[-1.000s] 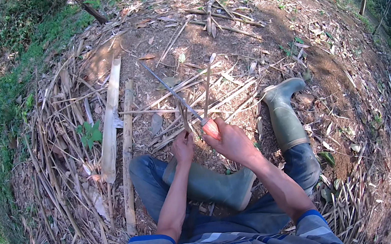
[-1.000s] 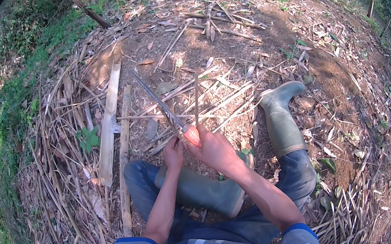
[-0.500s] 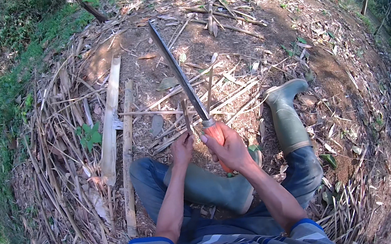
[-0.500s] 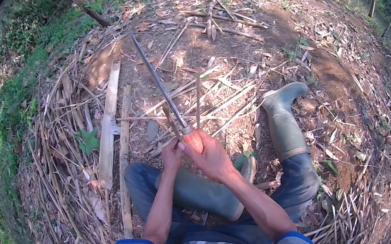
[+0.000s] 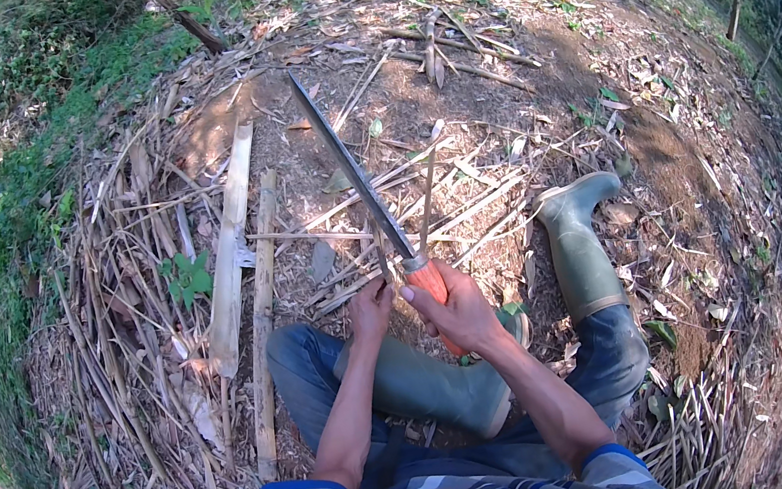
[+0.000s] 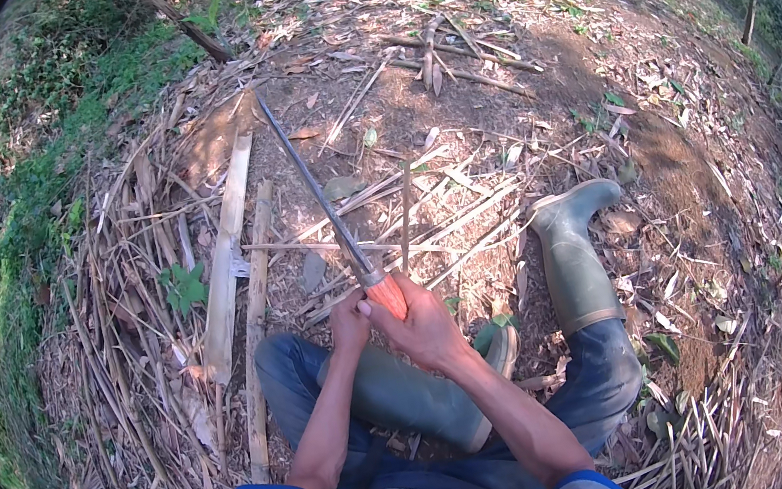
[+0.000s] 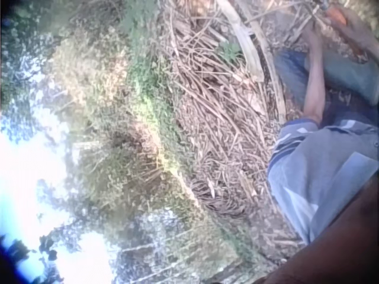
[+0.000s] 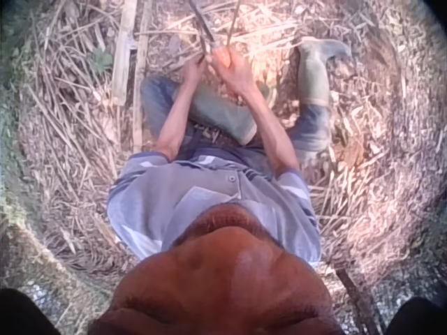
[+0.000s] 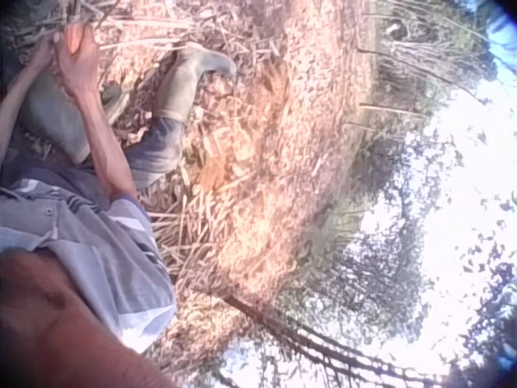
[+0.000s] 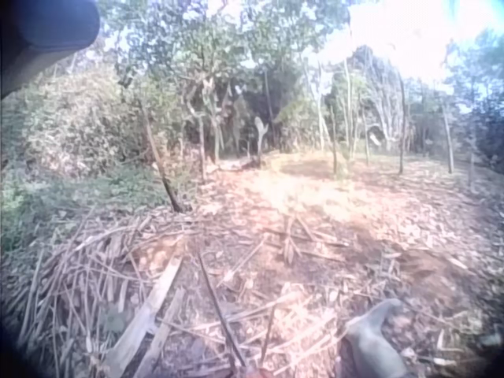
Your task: The person sits on the ground in a wooded area and uses a machete to split thin sticks and bamboo pieces. They repeatedly pick up small pieces of wood, position them, and strike them with the blade to split them into smaller fragments.
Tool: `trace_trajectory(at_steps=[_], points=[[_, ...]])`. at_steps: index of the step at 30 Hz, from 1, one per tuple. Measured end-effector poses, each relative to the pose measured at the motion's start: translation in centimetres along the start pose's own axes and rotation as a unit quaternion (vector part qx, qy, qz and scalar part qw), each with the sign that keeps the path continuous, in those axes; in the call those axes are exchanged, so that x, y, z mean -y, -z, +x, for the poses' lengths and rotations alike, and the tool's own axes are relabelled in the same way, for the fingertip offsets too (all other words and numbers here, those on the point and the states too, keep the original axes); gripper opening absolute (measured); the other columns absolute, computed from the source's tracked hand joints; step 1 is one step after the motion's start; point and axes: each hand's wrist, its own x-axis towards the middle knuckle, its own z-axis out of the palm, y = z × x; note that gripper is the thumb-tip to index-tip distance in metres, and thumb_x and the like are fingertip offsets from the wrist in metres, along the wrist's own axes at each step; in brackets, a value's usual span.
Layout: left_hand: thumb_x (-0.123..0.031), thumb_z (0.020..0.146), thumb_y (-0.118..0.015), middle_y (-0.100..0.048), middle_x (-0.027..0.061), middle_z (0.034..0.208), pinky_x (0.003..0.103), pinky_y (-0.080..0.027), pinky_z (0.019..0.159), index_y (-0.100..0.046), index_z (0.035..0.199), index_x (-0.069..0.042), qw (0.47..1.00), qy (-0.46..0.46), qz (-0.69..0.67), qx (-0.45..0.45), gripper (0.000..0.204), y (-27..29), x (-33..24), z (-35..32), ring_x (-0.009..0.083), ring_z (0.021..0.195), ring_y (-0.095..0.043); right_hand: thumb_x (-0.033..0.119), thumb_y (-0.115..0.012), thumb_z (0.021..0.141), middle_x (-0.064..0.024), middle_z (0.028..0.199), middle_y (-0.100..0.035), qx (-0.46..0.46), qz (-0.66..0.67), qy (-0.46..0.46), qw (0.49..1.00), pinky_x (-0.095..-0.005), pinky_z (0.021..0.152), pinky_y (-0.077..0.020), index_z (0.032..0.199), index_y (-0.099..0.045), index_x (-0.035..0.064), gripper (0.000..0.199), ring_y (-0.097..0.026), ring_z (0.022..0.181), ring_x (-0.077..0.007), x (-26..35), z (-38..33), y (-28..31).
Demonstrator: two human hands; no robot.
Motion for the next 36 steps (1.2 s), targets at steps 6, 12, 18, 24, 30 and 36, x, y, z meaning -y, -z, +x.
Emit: trace_trajectory(at_steps=[6,12,18,24,30,36], points=[[-0.015,0.081,-0.064,-0.067,0.0161,0.078,0.036,-0.051,0.064,-0.066,0.102,-0.004,0.999,-0.023,-0.031,-0.017,0.024,-0.2,0.5,-0.1,0.0274,0.069,-0.066,0.030,-0.063,0.087,-0.0041,0.061,-0.054,-0.017,-0.044,0.044,0.998,-0.0258,0.045,-0.0420,0.095,-0.053,0.0009,0.031,-0.053,0.049,-0.0109,-1.5,0.4,-0.4],[-0.014,0.080,-0.065,-0.067,0.0168,0.078,0.035,-0.051,0.064,-0.066,0.102,-0.003,0.999,-0.005,-0.042,-0.024,0.025,-0.3,0.6,-0.2,0.0275,0.070,-0.067,0.030,-0.063,0.088,-0.0002,0.062,-0.052,-0.027,-0.049,0.057,0.997,-0.0222,0.042,-0.0405,0.096,-0.053,0.0010,0.031,-0.050,0.047,-0.0062,-1.7,0.5,-0.6],[-0.012,0.079,-0.065,-0.068,0.0167,0.080,0.035,-0.051,0.067,-0.066,0.102,-0.003,0.999,0.008,-0.044,-0.014,0.025,-0.2,0.5,-0.1,0.0270,0.073,-0.067,0.030,-0.063,0.088,0.0003,0.061,-0.051,-0.013,-0.021,0.029,0.999,-0.0223,0.043,-0.0416,0.097,-0.053,0.0010,0.032,-0.050,0.047,-0.0059,-0.5,0.2,-0.6],[-0.011,0.079,-0.065,-0.068,0.0163,0.080,0.034,-0.052,0.066,-0.066,0.103,-0.003,0.999,0.001,-0.047,-0.022,0.025,-0.2,0.2,-0.2,0.0254,0.072,-0.067,0.031,-0.063,0.088,0.0004,0.062,-0.051,-0.011,-0.012,0.020,1.000,-0.0221,0.043,-0.0419,0.097,-0.053,0.0012,0.032,-0.050,0.048,-0.0058,-0.3,0.1,-0.5],[-0.011,0.080,-0.065,-0.068,0.0154,0.080,0.033,-0.051,0.064,-0.066,0.103,-0.003,0.998,0.001,-0.049,-0.030,0.025,0.0,-0.6,-0.1,0.0237,0.069,-0.067,0.031,-0.063,0.087,0.0002,0.062,-0.052,-0.017,-0.022,0.030,0.999,-0.0221,0.043,-0.0417,0.097,-0.053,0.0012,0.033,-0.050,0.048,-0.0059,-0.4,0.4,-0.3],[-0.014,0.081,-0.065,-0.067,0.0142,0.079,0.034,-0.050,0.062,-0.066,0.103,-0.004,0.999,-0.033,-0.038,-0.004,0.024,0.3,-0.9,0.9,0.0248,0.067,-0.065,0.029,-0.062,0.088,0.0002,0.063,-0.052,-0.022,-0.083,0.046,0.995,-0.0226,0.043,-0.0420,0.097,-0.053,0.0011,0.031,-0.051,0.048,-0.0066,0.8,0.0,0.4]])
